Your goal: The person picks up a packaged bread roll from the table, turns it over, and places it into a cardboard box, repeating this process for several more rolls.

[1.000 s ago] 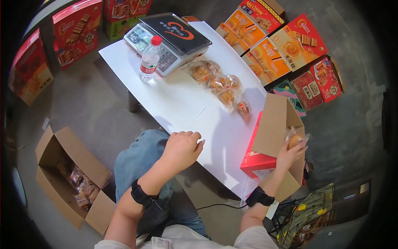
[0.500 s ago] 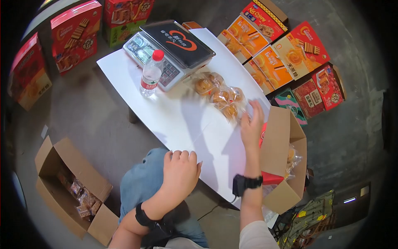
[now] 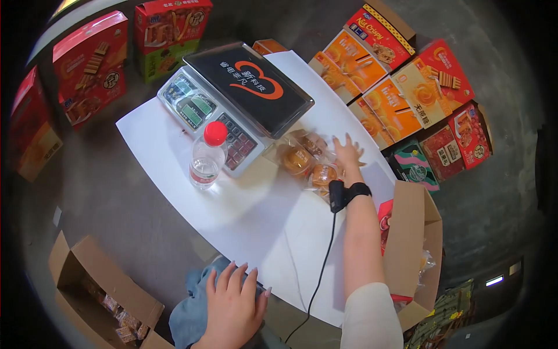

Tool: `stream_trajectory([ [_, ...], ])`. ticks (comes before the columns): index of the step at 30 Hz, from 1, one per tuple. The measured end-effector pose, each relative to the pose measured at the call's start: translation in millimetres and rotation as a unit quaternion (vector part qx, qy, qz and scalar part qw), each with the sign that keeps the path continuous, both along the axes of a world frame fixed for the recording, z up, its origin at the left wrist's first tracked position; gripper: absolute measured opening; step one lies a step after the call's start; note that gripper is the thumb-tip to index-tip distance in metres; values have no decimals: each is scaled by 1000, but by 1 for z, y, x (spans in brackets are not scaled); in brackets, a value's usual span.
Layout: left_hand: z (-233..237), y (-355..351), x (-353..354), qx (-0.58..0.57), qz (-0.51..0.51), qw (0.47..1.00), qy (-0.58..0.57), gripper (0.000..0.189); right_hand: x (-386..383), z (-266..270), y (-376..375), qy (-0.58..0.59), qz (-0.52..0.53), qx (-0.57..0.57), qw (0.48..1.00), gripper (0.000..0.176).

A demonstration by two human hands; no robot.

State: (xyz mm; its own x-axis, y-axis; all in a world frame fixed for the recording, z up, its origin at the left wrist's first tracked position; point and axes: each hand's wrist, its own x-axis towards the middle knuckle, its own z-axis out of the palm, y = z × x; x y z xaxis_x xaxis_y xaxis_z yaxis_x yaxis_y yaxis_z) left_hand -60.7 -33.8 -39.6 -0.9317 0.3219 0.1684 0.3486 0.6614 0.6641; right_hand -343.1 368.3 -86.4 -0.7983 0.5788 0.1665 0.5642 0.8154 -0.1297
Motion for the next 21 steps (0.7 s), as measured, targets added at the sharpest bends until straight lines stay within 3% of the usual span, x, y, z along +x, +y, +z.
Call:
stream_trajectory([
  [2, -2, -5, -6, 1, 10, 1000, 22, 35, -2, -7, 17, -2, -41, 40, 998, 78],
  [4, -3, -9, -10, 44, 5, 997, -56, 37, 8, -8, 27, -48, -47, -100, 993, 83],
  [5, -4, -10, -11, 44, 5, 997, -60, 37, -1, -34, 54, -31, -16, -187, 982, 83],
  [6, -5, -12, -12, 48, 7, 997, -53, 38, 3, -37, 51, -35, -18, -188, 981, 83],
  [9, 0, -14, -15, 42, 3, 999, -22, 35, 9, -43, 27, -72, 23, -133, 988, 80],
  [11, 0, -13, -13, 36, 2, 999, -2, 32, 5, -49, 19, -52, 133, -98, 985, 76],
  [12, -3, -11, -13, 63, 0, 998, -28, 31, 6, -50, 14, -52, 133, -98, 985, 76],
  [14, -6, -8, -11, 89, 4, 995, -49, 30, 1, -53, -3, -18, 231, -10, 973, 65],
  [15, -6, -8, -10, 97, 1, 994, -47, 29, 0, -46, -22, -30, 183, 2, 983, 63],
  [18, -6, -7, -9, 103, 3, 994, -39, 27, -17, -38, -42, -30, 268, -58, 961, 63],
  [21, -5, -2, -8, 111, 4, 993, -40, 26, 1, -21, -65, -92, 218, -20, 971, 63],
])
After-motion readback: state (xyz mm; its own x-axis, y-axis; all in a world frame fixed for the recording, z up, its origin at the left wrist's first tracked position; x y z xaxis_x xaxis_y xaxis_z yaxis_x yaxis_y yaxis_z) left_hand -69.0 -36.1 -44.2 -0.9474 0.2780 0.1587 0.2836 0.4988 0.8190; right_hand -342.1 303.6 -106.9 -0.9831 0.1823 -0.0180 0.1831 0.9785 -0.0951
